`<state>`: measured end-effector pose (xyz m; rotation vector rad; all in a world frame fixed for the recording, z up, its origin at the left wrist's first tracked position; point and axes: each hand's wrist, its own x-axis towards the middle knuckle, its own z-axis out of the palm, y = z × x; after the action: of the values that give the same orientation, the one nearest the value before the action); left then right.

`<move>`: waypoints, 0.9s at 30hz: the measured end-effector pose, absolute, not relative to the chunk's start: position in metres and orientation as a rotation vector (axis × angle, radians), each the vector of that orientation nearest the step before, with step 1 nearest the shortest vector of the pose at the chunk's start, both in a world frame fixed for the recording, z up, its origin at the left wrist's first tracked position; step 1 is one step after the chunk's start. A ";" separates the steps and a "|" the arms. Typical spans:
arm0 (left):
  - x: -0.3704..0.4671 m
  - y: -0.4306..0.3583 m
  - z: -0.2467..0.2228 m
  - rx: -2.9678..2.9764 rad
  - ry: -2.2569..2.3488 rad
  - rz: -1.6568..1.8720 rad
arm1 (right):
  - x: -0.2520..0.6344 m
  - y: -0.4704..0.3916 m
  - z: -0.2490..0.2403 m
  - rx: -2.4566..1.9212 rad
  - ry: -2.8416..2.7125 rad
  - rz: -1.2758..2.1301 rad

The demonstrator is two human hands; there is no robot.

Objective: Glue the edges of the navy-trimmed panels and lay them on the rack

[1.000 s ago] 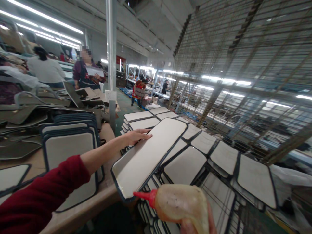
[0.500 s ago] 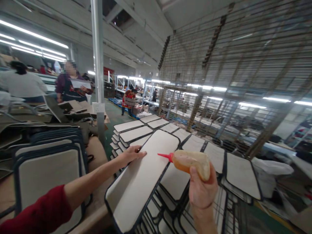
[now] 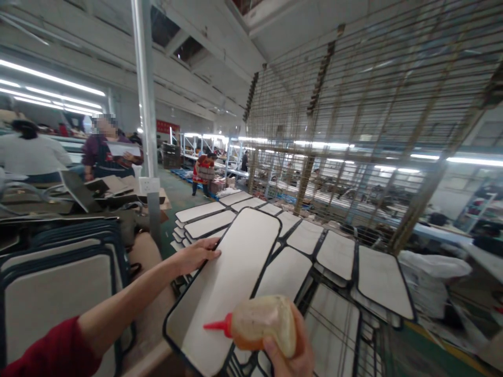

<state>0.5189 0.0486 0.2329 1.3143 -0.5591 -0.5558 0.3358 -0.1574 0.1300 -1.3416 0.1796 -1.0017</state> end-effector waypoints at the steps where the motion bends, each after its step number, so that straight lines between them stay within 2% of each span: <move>1: 0.518 0.047 0.233 1.334 -0.550 -0.535 | 0.336 -0.161 0.133 -1.355 0.199 -1.025; 5: 0.504 0.042 0.233 1.413 -0.568 -0.504 | 0.361 -0.199 0.187 -1.228 0.192 -1.278; 8: 0.496 0.035 0.236 1.373 -0.658 -0.576 | 0.379 -0.221 0.215 -1.220 0.138 -1.344; 10: 0.496 0.031 0.238 1.333 -0.700 -0.633 | 0.377 -0.219 0.206 -1.272 0.150 -1.334; 15: 0.508 0.023 0.243 1.375 -0.704 -0.652 | 0.344 -0.178 0.145 -1.438 0.143 -1.097; 17: 0.511 0.022 0.244 1.389 -0.737 -0.649 | 0.340 -0.175 0.149 -1.403 0.179 -1.133; 22: 0.516 0.022 0.246 1.336 -0.852 -0.737 | 0.350 -0.200 0.205 -1.149 0.257 -1.488; 24: 0.521 0.021 0.243 1.292 -0.871 -0.791 | 0.346 -0.196 0.203 -1.184 0.279 -1.491; 27: 0.530 0.020 0.236 1.268 -0.858 -0.828 | 0.330 -0.171 0.172 -1.296 0.318 -1.395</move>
<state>0.5296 0.0196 0.2357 1.2685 -0.8581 -0.8278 0.3302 -0.1712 0.1717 -1.2956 0.3185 -1.3947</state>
